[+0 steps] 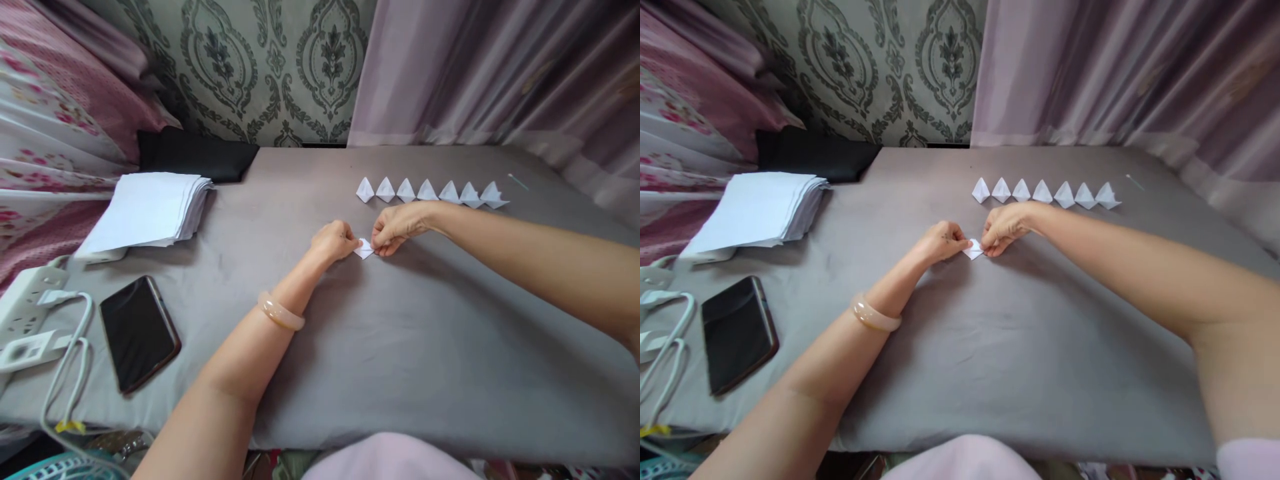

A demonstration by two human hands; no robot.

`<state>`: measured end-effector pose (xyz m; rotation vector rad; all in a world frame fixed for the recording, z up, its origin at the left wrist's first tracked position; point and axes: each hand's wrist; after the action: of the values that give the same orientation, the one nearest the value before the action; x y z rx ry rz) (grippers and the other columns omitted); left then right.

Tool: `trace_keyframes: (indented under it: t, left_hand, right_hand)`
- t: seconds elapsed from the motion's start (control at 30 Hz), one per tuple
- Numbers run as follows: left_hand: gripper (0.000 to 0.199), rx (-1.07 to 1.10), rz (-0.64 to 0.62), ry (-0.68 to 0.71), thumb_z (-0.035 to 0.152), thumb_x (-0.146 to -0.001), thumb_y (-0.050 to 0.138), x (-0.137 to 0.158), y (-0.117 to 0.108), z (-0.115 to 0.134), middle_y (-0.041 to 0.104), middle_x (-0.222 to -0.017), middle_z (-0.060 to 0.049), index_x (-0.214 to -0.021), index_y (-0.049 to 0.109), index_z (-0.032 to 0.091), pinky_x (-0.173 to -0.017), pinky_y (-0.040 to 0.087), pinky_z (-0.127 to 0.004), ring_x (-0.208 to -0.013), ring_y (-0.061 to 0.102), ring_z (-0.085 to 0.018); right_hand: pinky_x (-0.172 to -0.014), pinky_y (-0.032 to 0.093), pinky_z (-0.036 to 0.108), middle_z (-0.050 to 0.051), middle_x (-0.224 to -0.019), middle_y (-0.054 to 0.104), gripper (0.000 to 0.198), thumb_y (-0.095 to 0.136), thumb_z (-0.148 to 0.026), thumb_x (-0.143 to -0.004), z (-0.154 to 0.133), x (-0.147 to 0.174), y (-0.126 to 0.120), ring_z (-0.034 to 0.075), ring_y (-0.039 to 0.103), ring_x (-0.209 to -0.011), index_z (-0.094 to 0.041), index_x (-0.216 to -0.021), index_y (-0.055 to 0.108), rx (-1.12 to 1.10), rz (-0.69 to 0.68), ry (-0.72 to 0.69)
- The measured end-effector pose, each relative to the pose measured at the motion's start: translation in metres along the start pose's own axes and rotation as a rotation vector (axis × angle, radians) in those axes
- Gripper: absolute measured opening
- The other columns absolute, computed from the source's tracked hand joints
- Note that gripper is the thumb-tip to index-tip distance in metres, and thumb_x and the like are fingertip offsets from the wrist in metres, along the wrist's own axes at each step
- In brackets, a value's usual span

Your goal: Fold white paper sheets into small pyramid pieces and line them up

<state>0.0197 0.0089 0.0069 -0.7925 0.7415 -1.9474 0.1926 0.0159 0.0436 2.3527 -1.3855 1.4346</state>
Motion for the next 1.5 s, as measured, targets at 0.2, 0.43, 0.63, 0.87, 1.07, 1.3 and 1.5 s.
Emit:
trace_keyframes:
  t: [0.2,0.43,0.63,0.87,1.07,1.3,1.5]
  left_hand:
    - [0.023,-0.033,-0.016,-0.012,0.039,-0.081,0.063,0.0,-0.001,0.001,0.066,-0.076,-0.005,-0.087,0.068,0.017,-0.063,0.04,-0.027,-0.069,0.056,-0.016]
    - [0.024,-0.046,0.009,-0.01,0.038,-0.082,0.063,0.001,0.001,0.003,0.069,-0.086,-0.008,-0.091,0.068,0.016,-0.068,0.043,-0.029,-0.077,0.061,-0.019]
    - [0.02,-0.075,0.1,0.131,0.032,-0.085,0.059,0.004,0.011,-0.005,0.07,-0.086,-0.009,-0.089,0.069,0.016,-0.069,0.043,-0.028,-0.078,0.062,-0.019]
    - [0.021,-0.034,0.167,0.415,0.034,-0.086,0.056,-0.004,0.018,-0.015,0.064,-0.072,-0.003,-0.084,0.067,0.015,-0.062,0.038,-0.024,-0.064,0.055,-0.014]
    - [0.025,-0.017,0.285,0.445,0.038,-0.081,0.061,-0.001,0.022,-0.014,0.063,-0.084,-0.005,-0.091,0.063,0.016,-0.064,0.04,-0.025,-0.069,0.054,-0.015]
    - [0.043,0.076,0.071,0.428,0.052,-0.086,0.05,0.01,0.019,-0.002,0.06,-0.065,-0.001,-0.08,0.068,0.013,-0.057,0.035,-0.022,-0.059,0.048,-0.011]
    - [0.04,0.159,0.16,0.372,0.052,-0.08,0.059,0.01,0.021,-0.001,0.06,-0.062,-0.001,-0.079,0.071,0.014,-0.055,0.034,-0.022,-0.057,0.047,-0.011]
  right_hand:
    - [-0.059,0.058,0.031,0.004,-0.057,0.065,0.021,0.081,-0.007,-0.055,-0.002,-0.004,0.006,0.018,0.066,-0.057,-0.016,-0.056,0.062,0.049,0.1,0.02]
    - [-0.057,0.056,0.028,0.003,-0.055,0.063,0.018,0.078,-0.007,-0.057,-0.005,-0.006,0.012,0.018,0.066,-0.059,-0.015,-0.058,0.061,0.178,0.112,0.024]
    - [-0.054,0.045,0.027,0.001,-0.057,0.061,0.018,0.072,-0.012,-0.06,0.007,-0.003,0.022,0.018,0.062,-0.059,-0.017,-0.077,0.067,0.401,0.333,-0.11]
    - [-0.07,0.046,0.025,0.005,-0.092,0.071,0.035,0.058,-0.008,-0.064,0.04,0.005,0.039,0.014,0.062,-0.077,-0.014,-0.097,0.069,0.203,0.469,-0.537]
    - [-0.066,0.044,0.025,0.003,-0.088,0.067,0.032,0.061,-0.01,-0.061,0.055,-0.008,0.045,0.013,0.057,-0.073,-0.015,-0.092,0.062,0.107,0.537,-0.61]
    - [-0.066,0.042,0.025,-0.003,-0.08,0.059,0.037,0.056,-0.013,-0.065,0.069,-0.01,0.06,0.011,0.052,-0.068,-0.02,-0.101,0.051,-0.021,0.627,-0.677]
    - [-0.065,0.041,0.024,-0.003,-0.076,0.06,0.029,0.058,-0.012,-0.066,0.068,-0.002,0.058,0.011,0.053,-0.066,-0.02,-0.094,0.058,-0.026,0.586,-0.719]
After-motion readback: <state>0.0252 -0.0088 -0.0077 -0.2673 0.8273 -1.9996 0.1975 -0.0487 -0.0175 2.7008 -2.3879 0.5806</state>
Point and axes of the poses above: each hand's wrist, its own x-axis away from the middle knuckle, its own y-axis out of the palm, z = x × y
